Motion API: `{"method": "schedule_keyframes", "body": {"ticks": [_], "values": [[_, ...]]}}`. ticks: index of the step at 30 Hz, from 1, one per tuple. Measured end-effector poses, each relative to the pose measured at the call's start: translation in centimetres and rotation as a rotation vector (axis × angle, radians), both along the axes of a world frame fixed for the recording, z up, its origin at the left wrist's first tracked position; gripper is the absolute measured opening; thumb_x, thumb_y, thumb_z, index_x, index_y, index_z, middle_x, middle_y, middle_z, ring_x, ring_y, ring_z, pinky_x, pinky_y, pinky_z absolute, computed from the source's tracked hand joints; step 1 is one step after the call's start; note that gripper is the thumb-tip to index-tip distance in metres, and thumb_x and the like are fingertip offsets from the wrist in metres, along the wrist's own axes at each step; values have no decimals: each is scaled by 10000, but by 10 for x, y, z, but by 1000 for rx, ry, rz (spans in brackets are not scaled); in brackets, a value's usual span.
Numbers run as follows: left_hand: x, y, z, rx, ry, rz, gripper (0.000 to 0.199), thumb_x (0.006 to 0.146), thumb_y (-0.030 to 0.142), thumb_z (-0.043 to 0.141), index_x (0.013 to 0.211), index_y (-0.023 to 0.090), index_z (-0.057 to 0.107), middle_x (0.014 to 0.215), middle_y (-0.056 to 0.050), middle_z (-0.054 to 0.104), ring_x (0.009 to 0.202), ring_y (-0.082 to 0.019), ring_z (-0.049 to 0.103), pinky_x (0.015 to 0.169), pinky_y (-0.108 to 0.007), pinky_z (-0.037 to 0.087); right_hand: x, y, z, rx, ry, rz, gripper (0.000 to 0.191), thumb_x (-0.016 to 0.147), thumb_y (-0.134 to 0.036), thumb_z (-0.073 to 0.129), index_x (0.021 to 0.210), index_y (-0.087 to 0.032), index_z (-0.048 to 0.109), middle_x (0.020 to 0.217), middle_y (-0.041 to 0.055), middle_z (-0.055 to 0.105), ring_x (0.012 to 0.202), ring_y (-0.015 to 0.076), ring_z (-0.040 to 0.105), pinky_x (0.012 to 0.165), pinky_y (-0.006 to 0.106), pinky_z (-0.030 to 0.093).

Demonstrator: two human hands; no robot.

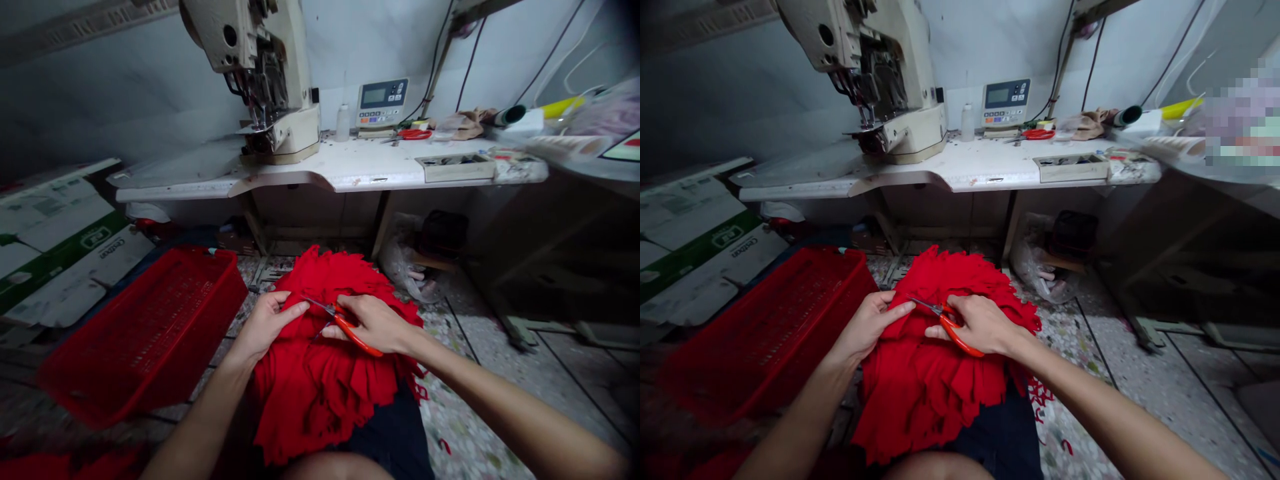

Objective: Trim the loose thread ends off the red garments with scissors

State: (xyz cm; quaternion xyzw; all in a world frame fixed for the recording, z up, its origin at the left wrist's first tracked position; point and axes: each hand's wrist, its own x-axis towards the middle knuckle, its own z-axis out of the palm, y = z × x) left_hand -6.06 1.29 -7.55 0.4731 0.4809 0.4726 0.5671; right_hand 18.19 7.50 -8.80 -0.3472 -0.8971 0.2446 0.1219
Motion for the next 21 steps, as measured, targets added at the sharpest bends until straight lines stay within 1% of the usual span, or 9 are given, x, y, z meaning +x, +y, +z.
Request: {"method": "schedule_keyframes", "body": {"ticks": [4, 7, 11, 14, 17, 21], "values": [[2, 2, -2, 4, 36, 18, 256, 823, 348, 792, 937, 121, 762, 922, -78, 773, 811, -199, 682, 796, -301, 533, 3, -1, 1, 6, 6, 1, 447, 922, -650, 592, 846, -209, 570, 704, 15, 615, 596, 152, 504, 570, 266, 247], [3, 3, -4, 8, 50, 31, 241, 822, 348, 794, 906, 124, 764, 891, -60, 769, 789, -186, 673, 780, -286, 525, 5, 1, 0, 14, 3, -18, 466, 905, -663, 604, 807, -208, 580, 672, 14, 606, 581, 151, 499, 564, 267, 239], [5, 2, -5, -32, 5, 31, 227, 823, 348, 798, 889, 131, 778, 856, -33, 771, 712, -152, 662, 711, -248, 515, 7, 5, -2, 8, -8, -69, 522, 879, -687, 618, 688, -203, 573, 574, 1, 544, 515, 130, 420, 544, 281, 205], [7, 1, -5, -67, -57, 16, 248, 815, 342, 807, 945, 132, 786, 908, -50, 787, 755, -168, 692, 751, -265, 535, 8, 6, -3, -7, 13, -89, 541, 873, -692, 618, 657, -201, 542, 556, -12, 516, 499, 118, 372, 529, 281, 193], [7, 1, -5, -75, -101, 4, 269, 816, 332, 809, 991, 130, 788, 929, -68, 793, 810, -186, 712, 812, -288, 546, 9, 6, -1, -18, 25, -63, 519, 883, -681, 609, 702, -207, 504, 587, -24, 519, 517, 118, 398, 531, 265, 218], [6, 0, -5, -65, -97, -2, 238, 824, 313, 804, 971, 126, 791, 932, -62, 795, 788, -166, 704, 796, -260, 535, 7, 3, 6, -7, -6, 9, 451, 905, -645, 600, 809, -215, 501, 677, -12, 567, 554, 132, 459, 551, 258, 255]]}}
